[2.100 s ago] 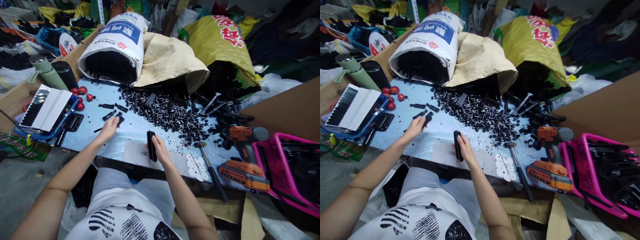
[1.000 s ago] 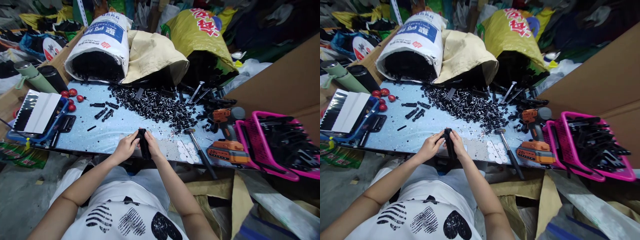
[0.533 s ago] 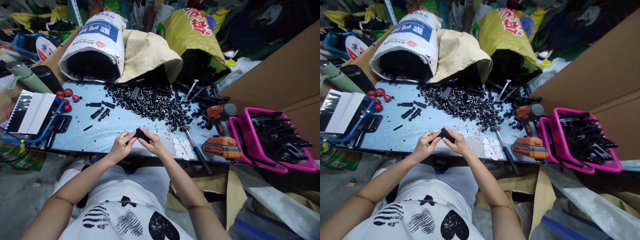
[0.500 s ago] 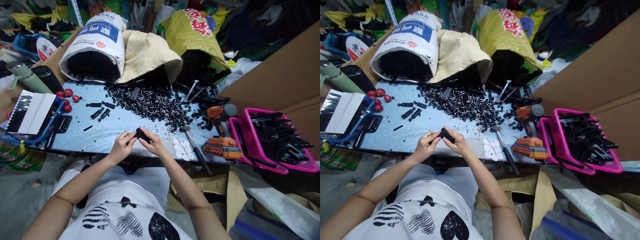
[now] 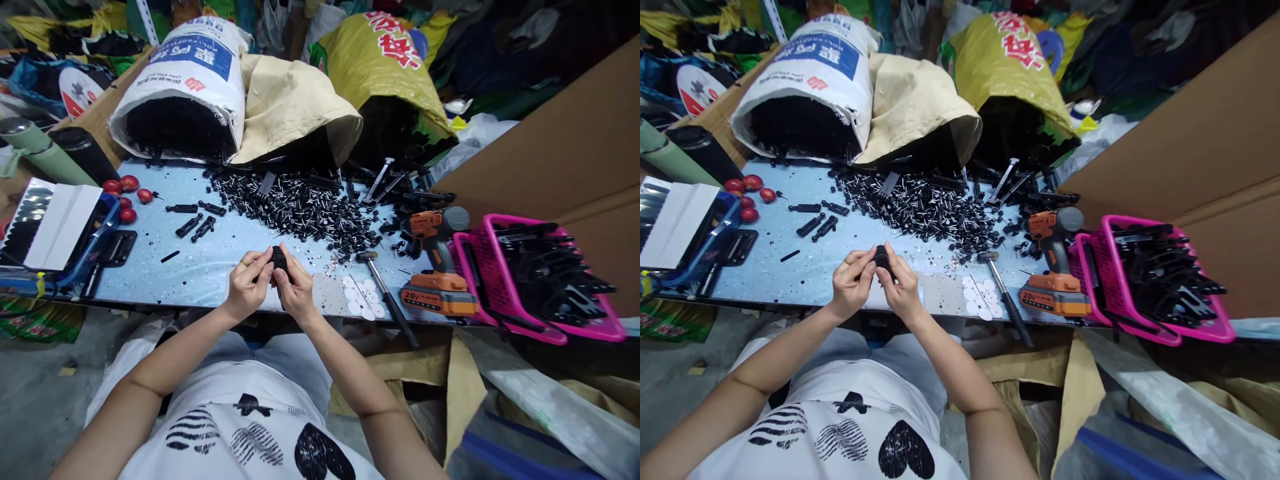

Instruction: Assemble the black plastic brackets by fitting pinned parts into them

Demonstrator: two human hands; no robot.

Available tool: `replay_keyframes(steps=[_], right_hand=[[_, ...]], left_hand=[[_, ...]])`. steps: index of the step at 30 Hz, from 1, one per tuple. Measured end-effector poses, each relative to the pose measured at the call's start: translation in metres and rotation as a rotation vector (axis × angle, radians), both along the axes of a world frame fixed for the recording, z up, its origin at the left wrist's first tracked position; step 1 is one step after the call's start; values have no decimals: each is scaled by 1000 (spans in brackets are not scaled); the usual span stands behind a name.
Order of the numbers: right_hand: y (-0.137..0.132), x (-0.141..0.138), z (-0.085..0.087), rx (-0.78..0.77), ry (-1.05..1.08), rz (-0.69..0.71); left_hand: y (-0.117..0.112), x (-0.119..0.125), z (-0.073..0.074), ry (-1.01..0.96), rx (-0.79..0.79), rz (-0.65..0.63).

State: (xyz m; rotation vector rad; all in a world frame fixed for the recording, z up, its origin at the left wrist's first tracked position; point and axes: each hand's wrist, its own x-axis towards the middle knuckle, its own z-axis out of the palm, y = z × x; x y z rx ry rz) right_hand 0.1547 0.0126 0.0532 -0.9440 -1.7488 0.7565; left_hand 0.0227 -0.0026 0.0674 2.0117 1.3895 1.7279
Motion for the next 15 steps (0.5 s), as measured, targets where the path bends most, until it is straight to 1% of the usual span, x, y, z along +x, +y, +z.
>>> replay_keyframes(steps=[3, 7, 8, 12, 15], right_hand=[[-8, -8, -1, 51, 11, -11], [-10, -11, 2, 142, -67, -14], [-10, -12, 3, 153, -73, -24], [-12, -23, 2, 157, -48, -109], [-12, -27, -3, 139, -19, -87]], left_hand=[[3, -10, 2, 41, 10, -42], [8, -26, 2, 79, -12, -174], [9, -28, 2, 61, -4, -181], [8, -27, 5, -17, 38, -132], [8, -28, 7, -7, 24, -180]])
